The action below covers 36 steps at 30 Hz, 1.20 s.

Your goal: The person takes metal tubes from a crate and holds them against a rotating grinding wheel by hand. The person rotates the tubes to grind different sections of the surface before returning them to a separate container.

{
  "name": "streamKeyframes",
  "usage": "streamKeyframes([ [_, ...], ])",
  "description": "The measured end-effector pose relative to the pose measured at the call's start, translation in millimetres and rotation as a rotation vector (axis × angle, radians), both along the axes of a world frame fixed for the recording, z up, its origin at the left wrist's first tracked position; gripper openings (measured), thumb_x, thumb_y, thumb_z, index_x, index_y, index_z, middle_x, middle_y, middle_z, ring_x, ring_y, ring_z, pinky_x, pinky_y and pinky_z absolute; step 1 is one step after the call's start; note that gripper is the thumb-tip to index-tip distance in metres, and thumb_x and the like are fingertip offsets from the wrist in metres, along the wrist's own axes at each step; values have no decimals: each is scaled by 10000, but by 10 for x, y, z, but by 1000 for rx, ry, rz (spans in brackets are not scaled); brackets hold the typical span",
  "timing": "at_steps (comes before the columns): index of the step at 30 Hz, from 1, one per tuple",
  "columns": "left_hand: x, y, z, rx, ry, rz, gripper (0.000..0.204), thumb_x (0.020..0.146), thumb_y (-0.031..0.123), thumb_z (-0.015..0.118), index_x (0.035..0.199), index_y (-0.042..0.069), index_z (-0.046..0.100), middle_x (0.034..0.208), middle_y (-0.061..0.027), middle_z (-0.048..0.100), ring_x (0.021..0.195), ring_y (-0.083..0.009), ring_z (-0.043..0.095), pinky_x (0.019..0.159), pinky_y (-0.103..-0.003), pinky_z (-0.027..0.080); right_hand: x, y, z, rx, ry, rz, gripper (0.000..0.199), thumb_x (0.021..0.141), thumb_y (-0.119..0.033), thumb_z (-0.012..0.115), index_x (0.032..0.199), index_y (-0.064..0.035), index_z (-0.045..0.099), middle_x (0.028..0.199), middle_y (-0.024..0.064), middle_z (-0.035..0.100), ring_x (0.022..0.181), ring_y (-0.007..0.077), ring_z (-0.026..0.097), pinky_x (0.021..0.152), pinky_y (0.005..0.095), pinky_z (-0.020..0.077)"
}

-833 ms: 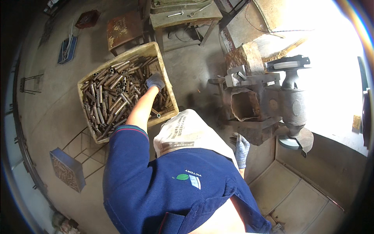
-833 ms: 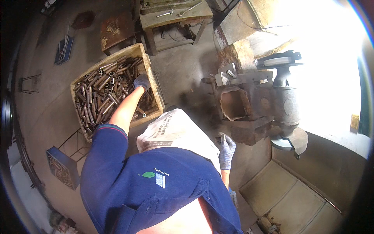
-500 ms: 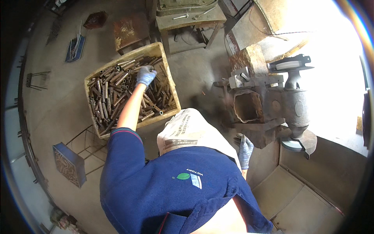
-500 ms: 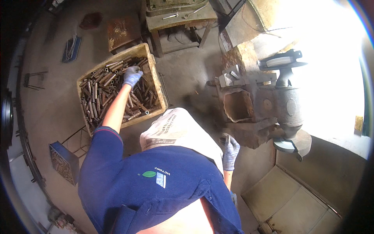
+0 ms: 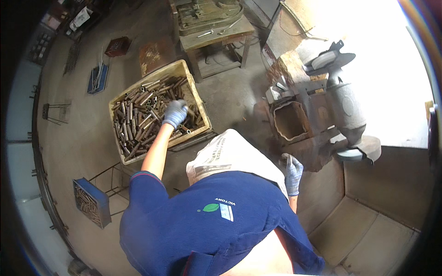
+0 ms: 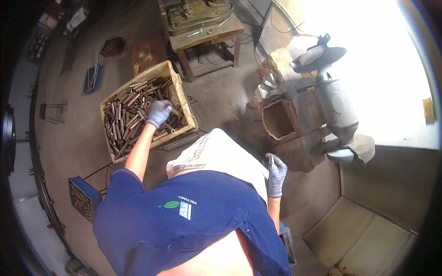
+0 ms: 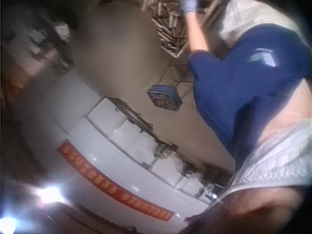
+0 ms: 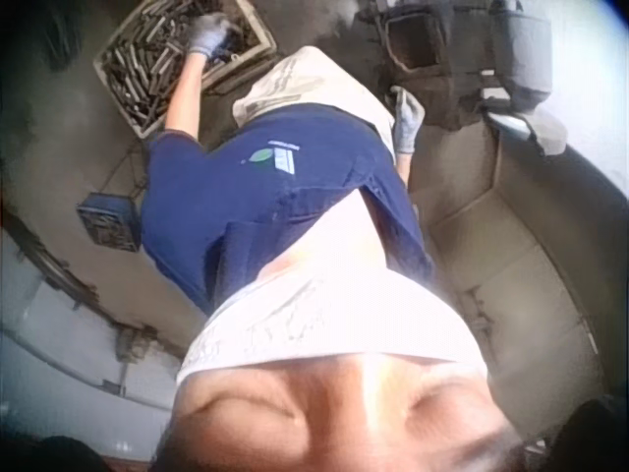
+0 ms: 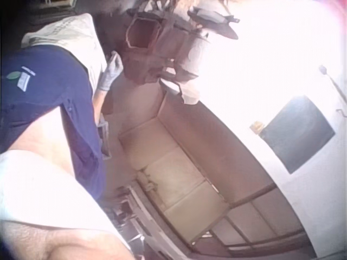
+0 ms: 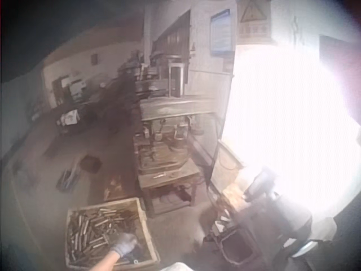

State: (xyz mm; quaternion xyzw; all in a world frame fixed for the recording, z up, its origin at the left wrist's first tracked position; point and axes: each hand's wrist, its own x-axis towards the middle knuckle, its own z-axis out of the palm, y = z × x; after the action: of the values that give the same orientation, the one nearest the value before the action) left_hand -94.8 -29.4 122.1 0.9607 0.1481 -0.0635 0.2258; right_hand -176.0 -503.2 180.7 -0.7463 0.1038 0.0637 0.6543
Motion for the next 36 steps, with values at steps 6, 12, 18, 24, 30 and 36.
streamKeyframes([
  [6,168,-991,1218,-1082,-366,-83,174,840,53,605,998,-14,631,867,-52,651,716,-125,627,652,-253,522,122,-18,417,-234,-277,108,166,804,-48,606,941,32,651,914,116,662,816,143,614,733,261,488],
  [12,86,-2576,1413,-1445,-19,-367,233,831,41,607,1040,-61,590,886,-100,644,770,-162,631,716,-281,530,116,61,969,-296,-599,93,312,647,-20,716,952,-7,656,1166,156,571,968,242,620,834,307,493],
  [18,-60,-3400,1317,-1485,74,-520,213,836,-8,584,1045,-45,597,927,-90,637,794,-140,618,731,-268,538,-219,-421,718,-370,-675,-251,288,641,-26,725,919,4,657,1088,171,573,994,267,588,851,319,479],
  [24,-105,-3882,1078,-1543,310,-546,268,834,53,615,1070,-62,563,987,-133,621,815,-193,633,749,-315,547,-400,-668,606,-307,-597,-366,266,686,30,677,950,3,653,1048,116,548,984,219,552,838,308,472],
  [30,14,-4289,929,-1557,452,-598,273,840,62,610,1077,-59,551,972,-138,627,814,-189,634,733,-307,547,-430,-967,468,-262,-583,-496,180,727,47,664,903,11,670,1021,82,536,954,175,553,830,259,449],
  [36,297,-4650,795,-1447,390,-574,208,866,60,582,1037,-57,570,886,-102,637,732,-140,627,676,-255,533,-308,-1120,414,-288,-582,-658,178,767,68,626,931,10,663,1047,73,524,973,162,536,828,249,444],
])
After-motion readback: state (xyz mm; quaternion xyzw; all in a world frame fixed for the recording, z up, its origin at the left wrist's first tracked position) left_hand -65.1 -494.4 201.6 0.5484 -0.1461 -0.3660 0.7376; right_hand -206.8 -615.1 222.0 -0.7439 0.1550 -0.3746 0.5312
